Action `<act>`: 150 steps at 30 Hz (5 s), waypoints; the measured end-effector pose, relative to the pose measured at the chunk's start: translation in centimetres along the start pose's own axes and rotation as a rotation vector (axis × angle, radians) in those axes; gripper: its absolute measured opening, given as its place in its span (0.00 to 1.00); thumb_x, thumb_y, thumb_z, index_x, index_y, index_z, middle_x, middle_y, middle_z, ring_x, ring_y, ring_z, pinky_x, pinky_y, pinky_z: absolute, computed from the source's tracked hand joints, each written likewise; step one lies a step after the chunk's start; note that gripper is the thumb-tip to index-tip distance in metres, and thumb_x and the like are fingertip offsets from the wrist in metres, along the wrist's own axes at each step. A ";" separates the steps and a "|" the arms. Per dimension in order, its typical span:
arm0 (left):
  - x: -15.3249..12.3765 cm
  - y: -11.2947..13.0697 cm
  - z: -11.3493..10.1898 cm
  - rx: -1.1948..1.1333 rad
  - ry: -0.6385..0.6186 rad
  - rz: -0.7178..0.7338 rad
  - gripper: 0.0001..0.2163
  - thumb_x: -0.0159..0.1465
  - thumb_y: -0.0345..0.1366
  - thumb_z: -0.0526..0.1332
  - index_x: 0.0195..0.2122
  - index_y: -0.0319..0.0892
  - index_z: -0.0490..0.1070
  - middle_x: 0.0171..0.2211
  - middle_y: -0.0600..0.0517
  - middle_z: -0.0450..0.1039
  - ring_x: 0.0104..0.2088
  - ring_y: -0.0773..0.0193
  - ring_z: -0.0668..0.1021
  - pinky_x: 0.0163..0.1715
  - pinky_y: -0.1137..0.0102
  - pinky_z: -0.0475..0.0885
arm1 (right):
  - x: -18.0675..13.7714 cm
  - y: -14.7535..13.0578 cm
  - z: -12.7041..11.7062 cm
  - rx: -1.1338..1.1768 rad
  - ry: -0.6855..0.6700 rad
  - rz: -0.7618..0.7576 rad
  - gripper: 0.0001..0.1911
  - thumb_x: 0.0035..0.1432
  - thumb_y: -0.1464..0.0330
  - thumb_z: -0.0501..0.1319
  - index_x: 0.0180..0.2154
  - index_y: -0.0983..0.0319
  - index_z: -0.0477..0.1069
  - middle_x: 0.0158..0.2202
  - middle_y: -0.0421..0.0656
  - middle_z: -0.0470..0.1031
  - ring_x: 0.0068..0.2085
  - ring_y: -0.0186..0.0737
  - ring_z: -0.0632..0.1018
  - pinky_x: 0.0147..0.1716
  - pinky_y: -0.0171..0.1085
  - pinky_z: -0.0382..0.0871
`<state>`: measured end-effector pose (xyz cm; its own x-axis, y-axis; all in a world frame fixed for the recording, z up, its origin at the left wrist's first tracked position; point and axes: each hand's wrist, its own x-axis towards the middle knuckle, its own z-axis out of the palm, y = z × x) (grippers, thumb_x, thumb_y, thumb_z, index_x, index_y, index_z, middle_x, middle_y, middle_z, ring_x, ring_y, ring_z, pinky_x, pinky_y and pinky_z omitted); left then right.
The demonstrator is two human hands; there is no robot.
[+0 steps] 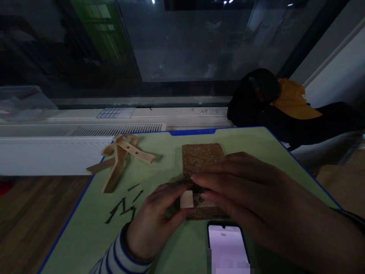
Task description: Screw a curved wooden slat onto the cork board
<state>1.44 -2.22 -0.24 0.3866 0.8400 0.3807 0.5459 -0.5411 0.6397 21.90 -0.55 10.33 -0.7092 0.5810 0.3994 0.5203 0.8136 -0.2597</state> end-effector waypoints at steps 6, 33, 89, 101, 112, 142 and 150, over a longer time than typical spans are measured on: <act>0.0 0.4 -0.3 0.006 -0.059 -0.048 0.16 0.57 0.30 0.64 0.47 0.44 0.68 0.42 0.50 0.76 0.43 0.60 0.76 0.43 0.63 0.74 | 0.2 0.4 0.1 0.029 0.004 0.021 0.11 0.64 0.70 0.50 0.44 0.63 0.69 0.41 0.43 0.75 0.40 0.37 0.75 0.37 0.36 0.69; 0.3 0.6 -0.6 0.022 -0.030 -0.004 0.16 0.56 0.31 0.65 0.46 0.45 0.68 0.40 0.53 0.76 0.40 0.63 0.77 0.42 0.68 0.73 | -0.3 0.7 0.2 0.075 -0.089 -0.007 0.13 0.65 0.70 0.49 0.51 0.60 0.61 0.44 0.40 0.72 0.43 0.32 0.71 0.42 0.32 0.65; 0.3 0.6 -0.4 0.032 -0.035 -0.009 0.19 0.56 0.34 0.64 0.49 0.45 0.66 0.42 0.49 0.75 0.43 0.58 0.77 0.43 0.62 0.73 | -0.1 0.7 -0.4 0.048 -0.113 -0.040 0.18 0.58 0.78 0.52 0.51 0.63 0.63 0.44 0.47 0.74 0.45 0.39 0.74 0.44 0.41 0.69; 0.3 1.3 -0.9 -0.028 -0.007 -0.028 0.21 0.55 0.35 0.65 0.51 0.43 0.65 0.45 0.46 0.73 0.46 0.57 0.75 0.45 0.59 0.72 | -0.3 0.6 -1.2 0.041 -0.137 -0.043 0.17 0.60 0.75 0.52 0.51 0.65 0.63 0.44 0.48 0.72 0.46 0.40 0.71 0.46 0.43 0.66; 0.5 1.2 -0.6 -0.013 -0.015 -0.062 0.21 0.55 0.34 0.64 0.50 0.41 0.65 0.45 0.45 0.73 0.46 0.58 0.75 0.46 0.59 0.71 | -0.9 0.5 -0.8 0.050 -0.150 -0.064 0.20 0.58 0.78 0.52 0.53 0.67 0.60 0.46 0.49 0.70 0.47 0.41 0.69 0.48 0.42 0.64; 2.5 3.8 0.6 -0.085 0.205 -0.019 0.03 0.54 0.29 0.64 0.31 0.38 0.75 0.32 0.46 0.77 0.37 0.56 0.76 0.42 0.59 0.68 | -0.7 -0.4 -1.1 -0.035 -0.151 -0.064 0.17 0.61 0.72 0.52 0.52 0.67 0.63 0.46 0.50 0.71 0.49 0.43 0.68 0.52 0.45 0.59; 2.2 3.6 0.8 -0.108 0.200 -0.046 0.05 0.55 0.29 0.64 0.32 0.43 0.75 0.31 0.51 0.77 0.36 0.58 0.76 0.49 0.55 0.63 | -0.8 -0.5 -1.4 0.075 -0.072 -0.102 0.15 0.61 0.72 0.53 0.51 0.65 0.65 0.47 0.45 0.71 0.48 0.39 0.68 0.52 0.40 0.60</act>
<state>4.82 -2.33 2.36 0.2023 0.8607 0.4672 0.4725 -0.5036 0.7232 22.87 -1.42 11.32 -0.7901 0.4932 0.3640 0.4086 0.8664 -0.2871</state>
